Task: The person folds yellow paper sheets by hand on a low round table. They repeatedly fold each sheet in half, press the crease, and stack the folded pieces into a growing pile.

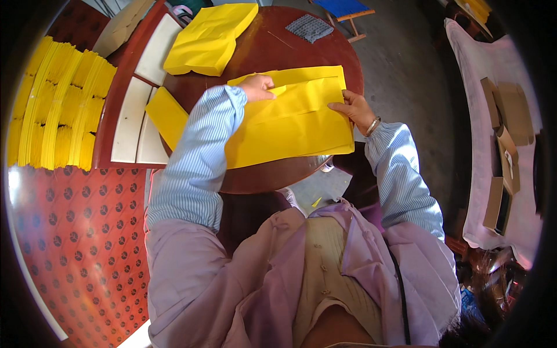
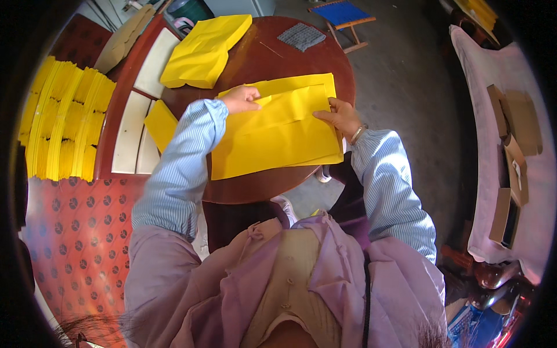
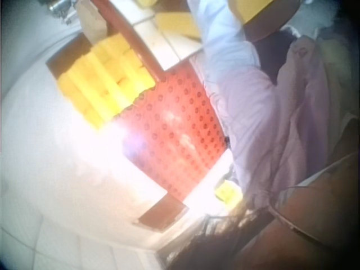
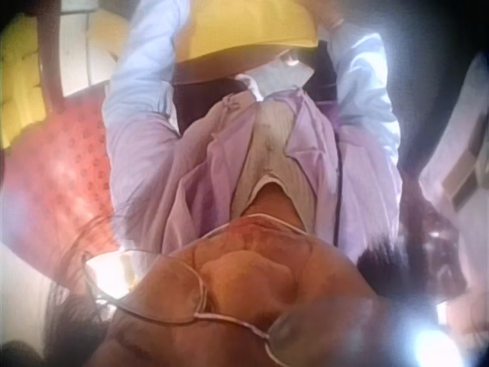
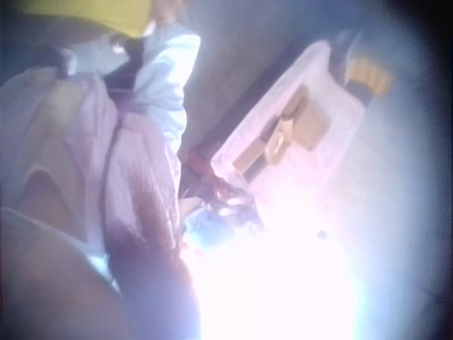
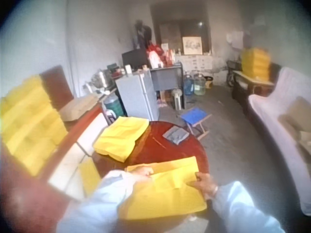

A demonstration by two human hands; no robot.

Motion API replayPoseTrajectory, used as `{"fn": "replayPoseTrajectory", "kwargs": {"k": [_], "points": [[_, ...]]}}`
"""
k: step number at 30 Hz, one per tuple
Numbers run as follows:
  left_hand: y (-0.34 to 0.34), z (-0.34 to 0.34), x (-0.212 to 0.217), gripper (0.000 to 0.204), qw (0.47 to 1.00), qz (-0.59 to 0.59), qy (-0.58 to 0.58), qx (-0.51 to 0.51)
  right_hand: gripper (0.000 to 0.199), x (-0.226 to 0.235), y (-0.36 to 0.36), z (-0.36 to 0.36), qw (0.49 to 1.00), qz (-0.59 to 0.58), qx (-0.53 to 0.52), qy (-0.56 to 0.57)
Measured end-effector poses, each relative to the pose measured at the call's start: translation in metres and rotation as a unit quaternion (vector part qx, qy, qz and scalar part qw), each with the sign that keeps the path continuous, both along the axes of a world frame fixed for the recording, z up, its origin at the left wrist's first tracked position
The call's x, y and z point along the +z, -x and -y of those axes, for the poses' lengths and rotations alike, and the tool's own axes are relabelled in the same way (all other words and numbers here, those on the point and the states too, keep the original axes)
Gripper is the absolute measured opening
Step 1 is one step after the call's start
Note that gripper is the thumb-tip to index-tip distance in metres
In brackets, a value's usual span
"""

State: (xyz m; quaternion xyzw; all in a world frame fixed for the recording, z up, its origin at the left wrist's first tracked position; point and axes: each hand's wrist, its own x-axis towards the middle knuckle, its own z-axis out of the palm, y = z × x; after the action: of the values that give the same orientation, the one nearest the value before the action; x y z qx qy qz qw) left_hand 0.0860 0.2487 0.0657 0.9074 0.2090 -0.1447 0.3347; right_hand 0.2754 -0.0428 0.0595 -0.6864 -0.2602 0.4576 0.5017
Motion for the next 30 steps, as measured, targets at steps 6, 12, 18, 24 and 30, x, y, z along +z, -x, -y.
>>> {"fn": "replayPoseTrajectory", "kwargs": {"k": [6, 12, 18, 24, 30], "points": [[0.030, 0.043, -0.037, 0.045, 0.975, 0.113, -0.173, 0.075, 0.059, -0.036, -0.011, 0.004, 0.961, 0.270, -0.019, 0.057], [0.028, 0.115, -0.060, 0.061, 0.923, 0.237, -0.288, 0.097, 0.054, -0.044, 0.035, -0.041, 0.775, 0.615, 0.044, -0.137], [0.040, 0.124, -0.074, 0.067, 0.936, 0.180, -0.277, 0.118, 0.059, -0.067, 0.072, -0.061, 0.731, 0.667, 0.139, 0.042], [0.100, 0.114, -0.068, 0.070, 0.934, 0.168, -0.281, 0.143, 0.064, -0.073, 0.067, -0.051, 0.704, 0.689, 0.147, 0.086], [0.119, 0.100, -0.073, 0.063, 0.933, 0.202, -0.264, 0.134, 0.060, -0.067, 0.052, -0.042, 0.763, 0.624, 0.166, 0.006]]}}
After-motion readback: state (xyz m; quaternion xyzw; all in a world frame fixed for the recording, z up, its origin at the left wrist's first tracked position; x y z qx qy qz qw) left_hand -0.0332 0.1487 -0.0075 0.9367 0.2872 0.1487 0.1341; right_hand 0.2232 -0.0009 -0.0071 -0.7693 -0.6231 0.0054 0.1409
